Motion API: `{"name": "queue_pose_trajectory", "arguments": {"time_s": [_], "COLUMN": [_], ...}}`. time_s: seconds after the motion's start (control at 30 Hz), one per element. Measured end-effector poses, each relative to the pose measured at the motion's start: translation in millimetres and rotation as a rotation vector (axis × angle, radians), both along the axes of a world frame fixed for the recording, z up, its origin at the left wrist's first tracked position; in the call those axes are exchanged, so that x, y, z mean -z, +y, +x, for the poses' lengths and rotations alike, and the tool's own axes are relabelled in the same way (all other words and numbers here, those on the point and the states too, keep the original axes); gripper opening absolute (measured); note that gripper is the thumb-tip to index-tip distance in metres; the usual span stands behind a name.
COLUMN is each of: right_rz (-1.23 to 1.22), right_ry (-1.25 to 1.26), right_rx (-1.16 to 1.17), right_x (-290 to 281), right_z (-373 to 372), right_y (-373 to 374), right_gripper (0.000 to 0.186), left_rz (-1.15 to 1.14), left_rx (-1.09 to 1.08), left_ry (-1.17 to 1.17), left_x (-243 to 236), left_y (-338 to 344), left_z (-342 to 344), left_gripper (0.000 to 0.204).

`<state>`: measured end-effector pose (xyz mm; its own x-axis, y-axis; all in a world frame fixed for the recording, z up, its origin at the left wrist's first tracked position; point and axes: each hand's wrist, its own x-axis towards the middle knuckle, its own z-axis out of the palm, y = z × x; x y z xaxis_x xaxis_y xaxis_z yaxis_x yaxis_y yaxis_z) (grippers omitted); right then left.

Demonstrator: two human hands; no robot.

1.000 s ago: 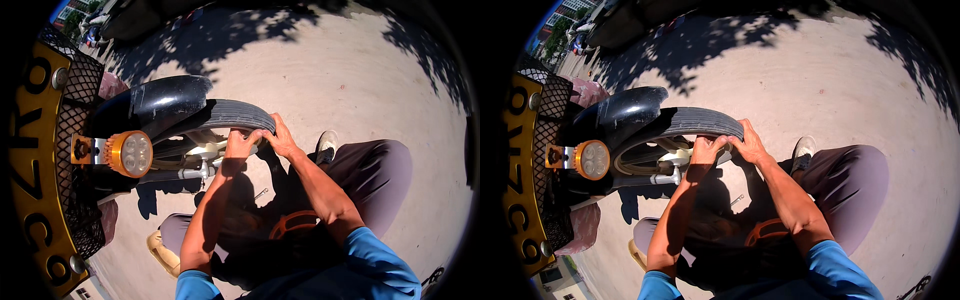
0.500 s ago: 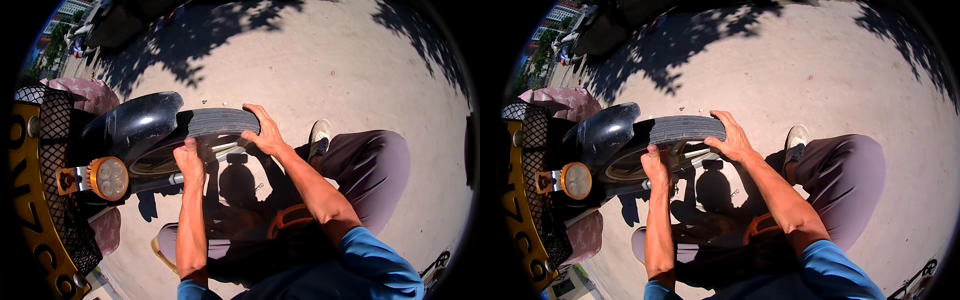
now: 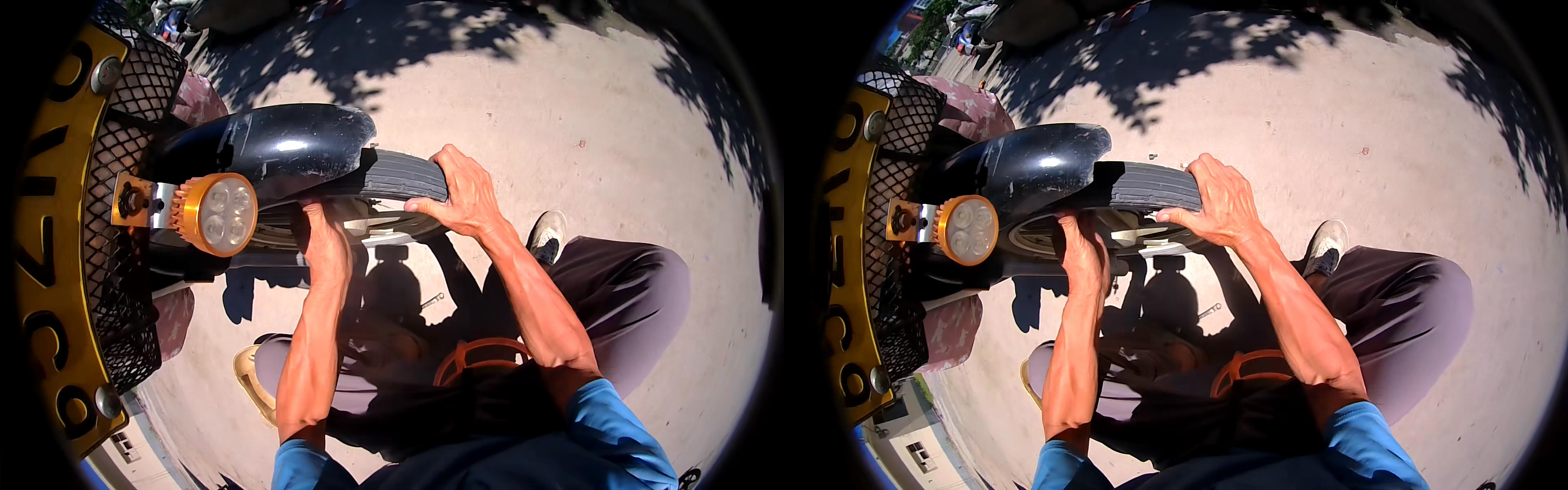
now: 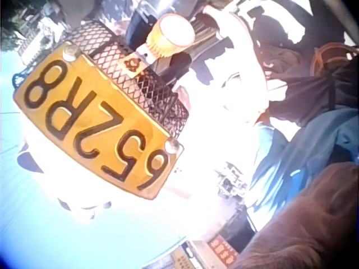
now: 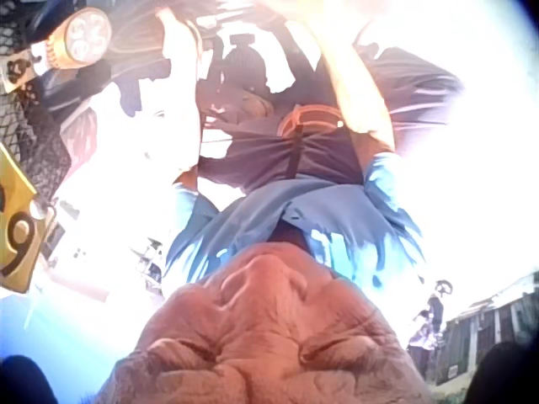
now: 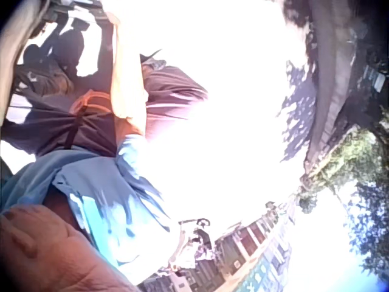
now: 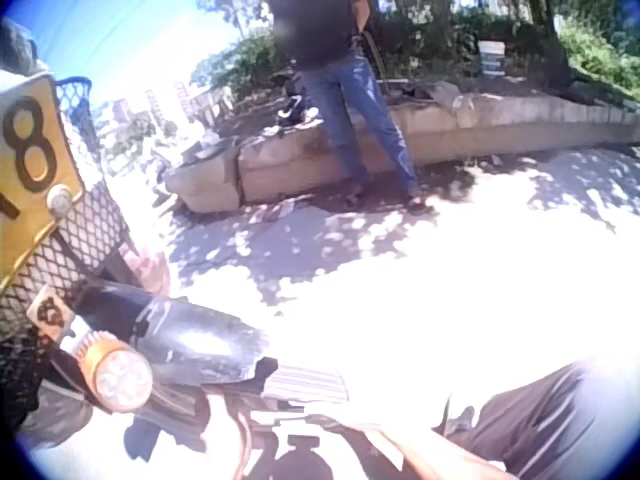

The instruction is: The person repairs a bicycle tire by using tire levers to pry the outer tire off the rim, pulling out the inner tube by hand, and then finding a puncture in the tube.

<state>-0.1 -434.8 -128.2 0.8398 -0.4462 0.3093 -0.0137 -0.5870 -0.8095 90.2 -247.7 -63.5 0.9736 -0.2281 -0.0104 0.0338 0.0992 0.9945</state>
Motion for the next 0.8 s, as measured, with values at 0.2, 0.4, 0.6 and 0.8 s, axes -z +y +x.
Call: {"name": "queue_pose_trajectory", "arguments": {"time_s": [0.2, 0.4, 0.6, 0.8], "right_rz": [0.301, 0.374, 0.59, 0.59], "right_ry": [-0.042, 0.129, 0.153, 0.214], "right_rx": [0.055, 0.089, 0.128, 0.185], "right_x": [27.0, 87.9, 115.8, 135.9], "right_z": [-3.1, -15.0, -24.0, -23.4], "right_y": [22.2, 19.8, 25.6, 7.1], "right_gripper": [0.082, 0.081, 0.084, 0.079], "left_rz": [0.411, 0.847, 0.813, 0.891], "left_rx": [0.248, 0.631, 0.136, -0.461], "left_ry": [-0.153, -0.815, -1.308, -0.948], "left_x": [19.3, -34.5, -87.2, -78.7], "left_y": [46.2, 103.7, 205.8, 326.5], "left_z": [-23.3, -103.9, -202.4, -330.6], "left_gripper": [0.062, 0.043, 0.028, 0.026]}}
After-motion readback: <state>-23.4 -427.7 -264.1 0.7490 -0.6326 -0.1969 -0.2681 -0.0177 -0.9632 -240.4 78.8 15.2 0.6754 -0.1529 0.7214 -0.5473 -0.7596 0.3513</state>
